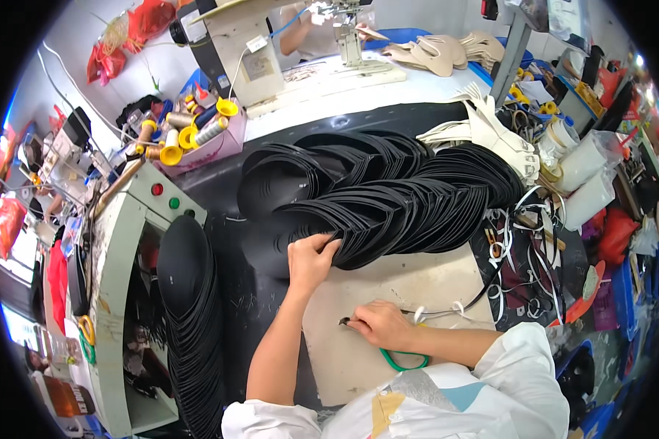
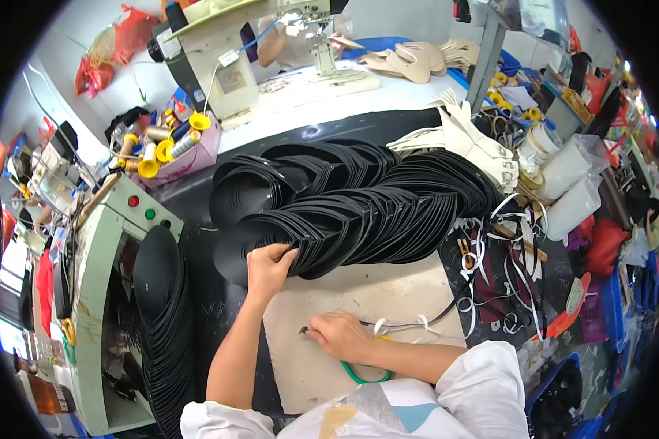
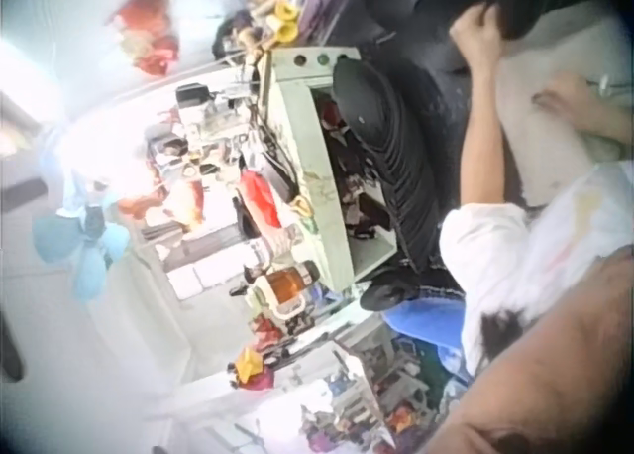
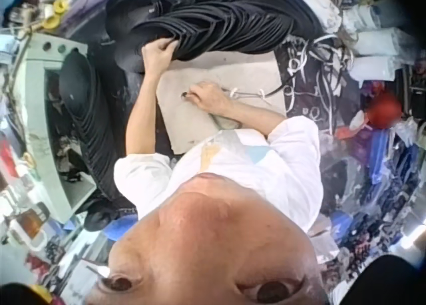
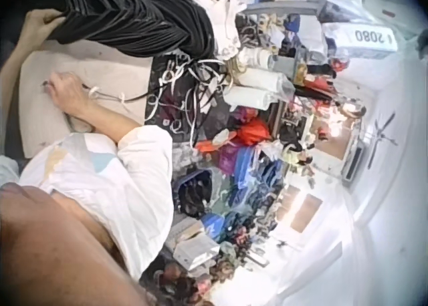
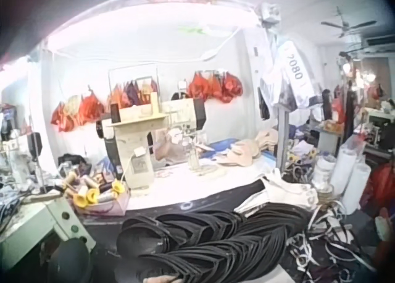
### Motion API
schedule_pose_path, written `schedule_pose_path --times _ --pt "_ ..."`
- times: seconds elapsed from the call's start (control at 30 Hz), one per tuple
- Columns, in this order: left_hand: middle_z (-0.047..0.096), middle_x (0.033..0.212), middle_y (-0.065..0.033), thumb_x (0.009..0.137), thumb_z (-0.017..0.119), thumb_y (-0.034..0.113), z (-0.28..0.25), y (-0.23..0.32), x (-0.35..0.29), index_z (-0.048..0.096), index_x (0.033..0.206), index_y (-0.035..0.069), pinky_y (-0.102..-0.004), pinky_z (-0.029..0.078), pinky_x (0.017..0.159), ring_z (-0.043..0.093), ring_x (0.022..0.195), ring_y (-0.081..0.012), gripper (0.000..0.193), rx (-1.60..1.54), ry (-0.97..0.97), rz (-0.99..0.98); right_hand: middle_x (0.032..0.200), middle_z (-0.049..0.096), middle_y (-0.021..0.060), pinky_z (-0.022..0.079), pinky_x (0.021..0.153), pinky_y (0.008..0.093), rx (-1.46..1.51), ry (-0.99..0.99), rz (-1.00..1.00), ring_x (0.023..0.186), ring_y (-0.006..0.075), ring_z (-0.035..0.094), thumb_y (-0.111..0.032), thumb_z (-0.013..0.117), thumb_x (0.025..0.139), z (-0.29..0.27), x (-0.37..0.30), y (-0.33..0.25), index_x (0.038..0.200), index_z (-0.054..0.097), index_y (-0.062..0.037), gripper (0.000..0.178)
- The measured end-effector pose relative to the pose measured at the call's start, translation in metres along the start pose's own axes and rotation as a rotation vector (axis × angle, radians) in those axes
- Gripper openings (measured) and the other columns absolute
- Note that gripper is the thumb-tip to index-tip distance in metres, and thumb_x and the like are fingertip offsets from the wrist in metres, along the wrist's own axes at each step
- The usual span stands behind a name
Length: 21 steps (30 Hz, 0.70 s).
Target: Trimming excess material from black shoe components using scissors.
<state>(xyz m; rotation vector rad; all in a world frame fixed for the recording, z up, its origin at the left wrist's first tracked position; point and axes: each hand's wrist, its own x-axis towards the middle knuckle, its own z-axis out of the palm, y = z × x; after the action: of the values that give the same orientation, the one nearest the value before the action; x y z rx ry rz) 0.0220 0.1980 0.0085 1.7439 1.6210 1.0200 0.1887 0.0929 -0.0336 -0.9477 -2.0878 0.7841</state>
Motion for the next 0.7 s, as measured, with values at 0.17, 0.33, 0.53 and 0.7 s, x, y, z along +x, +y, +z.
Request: schedule_pose_path --times 0.17,0.33,0.53,0.7 --pt "0.065 0.066 -0.0034 0.081 0.068 0.015 0.000 -0.014 -0.002 0.067 0.083 -0.005 -0.0247 0.043 0.055 0.054 0.059 -0.0063 0.020 -0.165 0.000 -0.123 0.072 0.065 0.0040 0.047 0.062 0.0273 0.556 -0.326 0.703 0.067 0.0099 0.058 -0.015 0.069 0.080 -0.019 0.012 -0.006 0.080 0.062 -0.0004 0.017" --pt "0.066 0.076 -0.0054 0.086 0.063 0.016 0.008 -0.041 0.004 0.065 0.094 -0.005 -0.0228 0.044 0.062 0.056 0.068 -0.0073 0.023 -0.474 -0.079 -0.139 0.076 0.066 0.0048 0.049 0.067 0.0261 0.711 -0.273 0.569 0.070 0.0127 0.060 -0.013 0.070 0.080 -0.037 0.029 -0.012 0.088 0.065 -0.0014 0.014" --pt "0.047 0.067 -0.0003 0.095 0.049 0.039 0.004 -0.031 0.004 0.056 0.079 -0.003 -0.0260 0.037 0.062 0.038 0.068 -0.0077 0.046 -0.485 -0.055 -0.257 0.077 0.063 0.0075 0.049 0.071 0.0310 0.202 -0.058 -0.017 0.074 0.0242 0.061 -0.007 0.068 0.077 -0.102 0.075 -0.047 0.088 0.067 -0.0050 0.011" --pt "0.042 0.066 -0.0022 0.094 0.049 0.040 0.012 -0.042 -0.001 0.052 0.081 -0.005 -0.0268 0.034 0.060 0.037 0.068 -0.0087 0.047 -0.397 -0.108 -0.134 0.081 0.063 0.0016 0.046 0.060 0.0217 0.510 0.201 -0.059 0.073 0.0084 0.057 -0.004 0.065 0.083 -0.151 0.104 -0.058 0.089 0.065 -0.0050 0.006"
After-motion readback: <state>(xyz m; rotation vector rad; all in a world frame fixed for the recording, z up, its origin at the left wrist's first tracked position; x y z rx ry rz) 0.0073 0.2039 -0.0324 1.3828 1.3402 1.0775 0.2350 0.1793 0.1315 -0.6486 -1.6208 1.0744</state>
